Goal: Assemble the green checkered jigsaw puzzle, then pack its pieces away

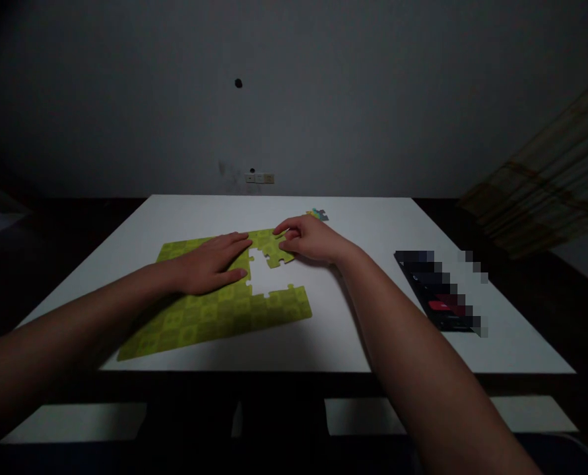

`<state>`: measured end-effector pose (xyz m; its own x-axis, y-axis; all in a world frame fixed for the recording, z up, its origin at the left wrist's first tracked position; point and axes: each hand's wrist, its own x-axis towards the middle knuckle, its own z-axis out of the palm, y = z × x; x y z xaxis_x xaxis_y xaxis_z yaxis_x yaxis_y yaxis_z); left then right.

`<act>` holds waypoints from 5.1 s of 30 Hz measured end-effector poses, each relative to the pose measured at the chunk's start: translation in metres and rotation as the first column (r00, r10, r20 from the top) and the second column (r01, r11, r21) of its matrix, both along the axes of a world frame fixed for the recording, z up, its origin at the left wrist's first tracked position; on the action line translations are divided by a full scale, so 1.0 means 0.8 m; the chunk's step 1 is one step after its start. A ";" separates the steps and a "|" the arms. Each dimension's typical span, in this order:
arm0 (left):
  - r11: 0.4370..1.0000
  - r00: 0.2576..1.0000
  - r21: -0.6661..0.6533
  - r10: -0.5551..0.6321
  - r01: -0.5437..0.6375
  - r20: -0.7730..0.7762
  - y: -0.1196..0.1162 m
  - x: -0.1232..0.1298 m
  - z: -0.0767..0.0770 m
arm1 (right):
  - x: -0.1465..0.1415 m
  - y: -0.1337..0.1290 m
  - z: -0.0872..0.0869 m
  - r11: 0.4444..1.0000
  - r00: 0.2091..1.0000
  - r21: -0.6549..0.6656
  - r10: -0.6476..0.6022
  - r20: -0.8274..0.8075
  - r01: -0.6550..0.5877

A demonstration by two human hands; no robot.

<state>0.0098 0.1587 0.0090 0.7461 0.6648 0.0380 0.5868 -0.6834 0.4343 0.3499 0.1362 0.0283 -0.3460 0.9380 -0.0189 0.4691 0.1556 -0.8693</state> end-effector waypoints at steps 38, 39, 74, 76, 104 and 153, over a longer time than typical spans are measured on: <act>0.965 0.996 0.256 -0.067 0.052 0.052 -0.008 0.037 -0.003 | -0.035 -0.038 0.006 0.993 0.994 -0.065 -0.091 0.066 0.095; 0.966 0.997 0.252 -0.065 0.050 0.052 -0.008 0.038 -0.002 | -0.034 -0.040 0.008 0.993 0.995 -0.074 -0.084 0.048 0.088; 0.983 0.999 0.182 -0.023 0.017 0.028 -0.007 0.041 0.007 | -0.033 -0.038 0.017 0.971 0.951 0.034 -0.241 0.194 0.239; 0.983 0.999 0.185 -0.025 0.021 0.021 -0.007 0.041 0.006 | -0.034 -0.037 0.016 0.972 0.955 0.012 -0.235 0.179 0.236; 0.981 1.000 0.191 -0.019 0.014 0.023 -0.008 0.044 0.003 | -0.059 -0.048 0.015 0.987 0.890 0.095 -0.158 0.427 0.130; 0.957 0.969 0.187 -0.196 0.222 -0.147 0.006 0.014 -0.022 | 0.072 0.031 -0.035 0.907 0.722 0.418 -0.323 0.611 0.051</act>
<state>0.0208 0.1637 -0.0082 0.8750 0.4813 0.0521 0.4619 -0.8622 0.2077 0.4072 0.1609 -0.0001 -0.1887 0.9676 0.1678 0.9463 0.2249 -0.2322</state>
